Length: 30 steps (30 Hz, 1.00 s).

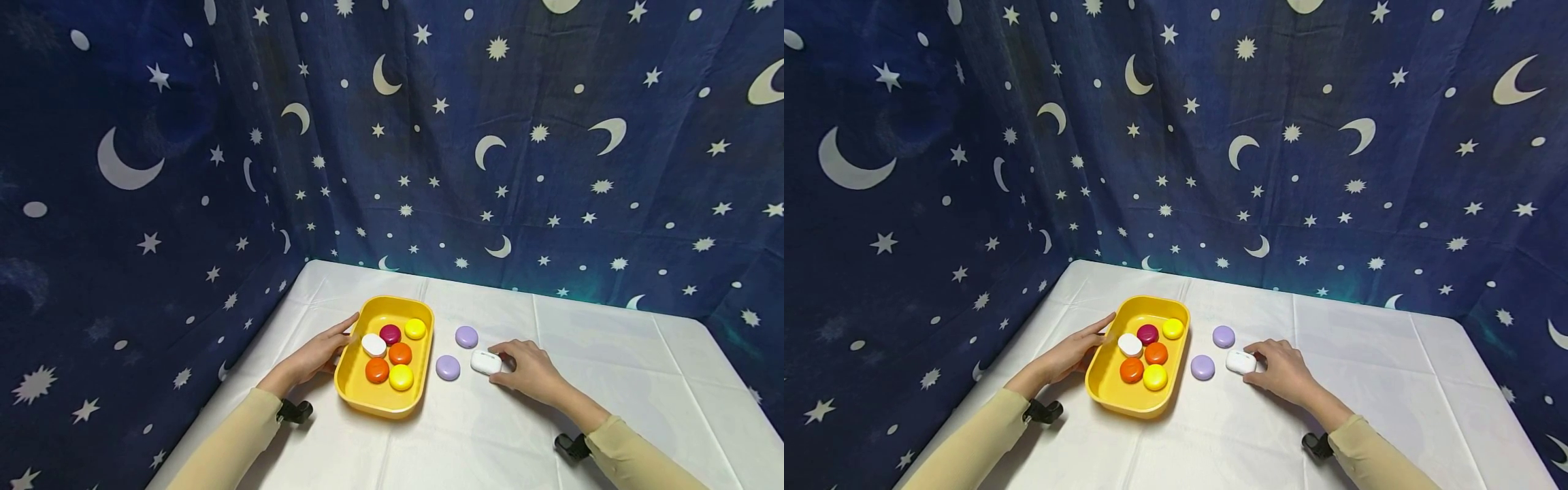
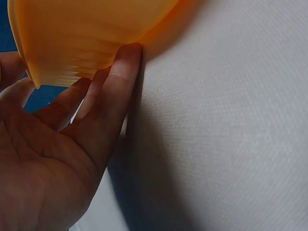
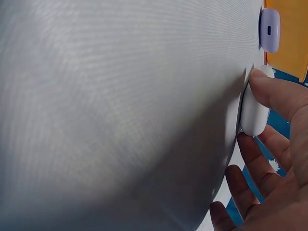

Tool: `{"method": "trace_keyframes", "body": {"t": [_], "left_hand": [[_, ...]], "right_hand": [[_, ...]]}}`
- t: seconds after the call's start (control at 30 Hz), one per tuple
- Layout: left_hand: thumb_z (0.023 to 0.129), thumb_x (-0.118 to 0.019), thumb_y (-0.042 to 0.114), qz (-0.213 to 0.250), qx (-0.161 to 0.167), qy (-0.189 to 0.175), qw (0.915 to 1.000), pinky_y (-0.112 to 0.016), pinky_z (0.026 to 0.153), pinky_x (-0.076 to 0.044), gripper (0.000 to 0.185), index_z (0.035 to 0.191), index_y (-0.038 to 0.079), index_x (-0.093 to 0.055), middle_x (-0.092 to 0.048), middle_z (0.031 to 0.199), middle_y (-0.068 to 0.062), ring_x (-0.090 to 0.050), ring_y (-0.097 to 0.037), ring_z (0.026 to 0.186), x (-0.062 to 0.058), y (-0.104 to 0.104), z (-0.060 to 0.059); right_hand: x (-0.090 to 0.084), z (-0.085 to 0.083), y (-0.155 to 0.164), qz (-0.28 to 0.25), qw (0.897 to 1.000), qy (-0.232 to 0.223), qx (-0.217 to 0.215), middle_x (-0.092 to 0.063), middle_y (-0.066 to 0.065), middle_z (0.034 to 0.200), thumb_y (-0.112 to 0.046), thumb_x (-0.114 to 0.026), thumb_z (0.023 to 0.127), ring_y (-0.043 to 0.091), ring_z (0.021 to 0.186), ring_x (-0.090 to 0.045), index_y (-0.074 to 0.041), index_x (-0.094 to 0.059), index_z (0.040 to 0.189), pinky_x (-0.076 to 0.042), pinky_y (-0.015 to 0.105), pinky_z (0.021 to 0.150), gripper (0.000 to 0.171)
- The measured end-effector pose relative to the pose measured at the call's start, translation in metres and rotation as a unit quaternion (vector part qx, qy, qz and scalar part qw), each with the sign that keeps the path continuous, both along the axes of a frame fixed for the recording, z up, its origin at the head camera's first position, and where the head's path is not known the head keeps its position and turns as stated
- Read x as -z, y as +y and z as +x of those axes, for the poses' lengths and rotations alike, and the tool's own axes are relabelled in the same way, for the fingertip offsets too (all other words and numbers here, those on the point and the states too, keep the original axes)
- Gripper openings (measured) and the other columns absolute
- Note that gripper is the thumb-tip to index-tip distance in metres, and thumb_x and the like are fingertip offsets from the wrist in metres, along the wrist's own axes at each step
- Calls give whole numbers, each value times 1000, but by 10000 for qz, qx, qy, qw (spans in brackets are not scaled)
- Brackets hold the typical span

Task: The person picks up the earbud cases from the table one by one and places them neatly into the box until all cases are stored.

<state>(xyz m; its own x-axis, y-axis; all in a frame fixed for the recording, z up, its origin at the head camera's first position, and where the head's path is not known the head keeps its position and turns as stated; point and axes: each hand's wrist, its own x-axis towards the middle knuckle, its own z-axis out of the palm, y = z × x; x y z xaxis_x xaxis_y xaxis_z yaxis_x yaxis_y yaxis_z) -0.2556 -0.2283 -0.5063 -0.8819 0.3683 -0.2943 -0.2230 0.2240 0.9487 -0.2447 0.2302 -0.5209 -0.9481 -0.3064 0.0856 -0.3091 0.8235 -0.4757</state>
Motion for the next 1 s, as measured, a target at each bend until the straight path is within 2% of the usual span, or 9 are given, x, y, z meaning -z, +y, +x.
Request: {"method": "trace_keyframes", "body": {"t": [0.17, 0.67, 1.0], "left_hand": [[107, -49, 33, 14, 20, 18, 10000, -46, 83, -60, 62, 164, 35, -25, -60, 140, -19, -66, -28, 108, -1, 0, 0], [107, -50, 33, -36, -27, 17, 10000, -45, 81, -60, 61, 163, 36, -26, -61, 137, -19, -66, -27, 106, -1, 0, 0], [106, -50, 33, -59, -33, -16, 10000, -45, 81, -60, 62, 163, 36, -26, -64, 130, -18, -67, -27, 102, -1, -1, 0]], "right_hand": [[0, 0, 0, 13, 10000, 43, -2, -69, -3, 110, -36, -90, 76, 23, 103, -55, -16, -73, 121, -39, 48, 85, 52], [-2, 1, 0, 20, 9998, 200, -35, -67, -6, 103, -34, -89, 77, 21, 99, -54, -16, -74, 119, -39, 46, 81, 48], [-23, -1, 1, -461, 9973, 565, -57, -68, 0, 110, -27, -88, 80, 31, 108, -54, -16, -73, 124, -38, 54, 89, 48]]}}
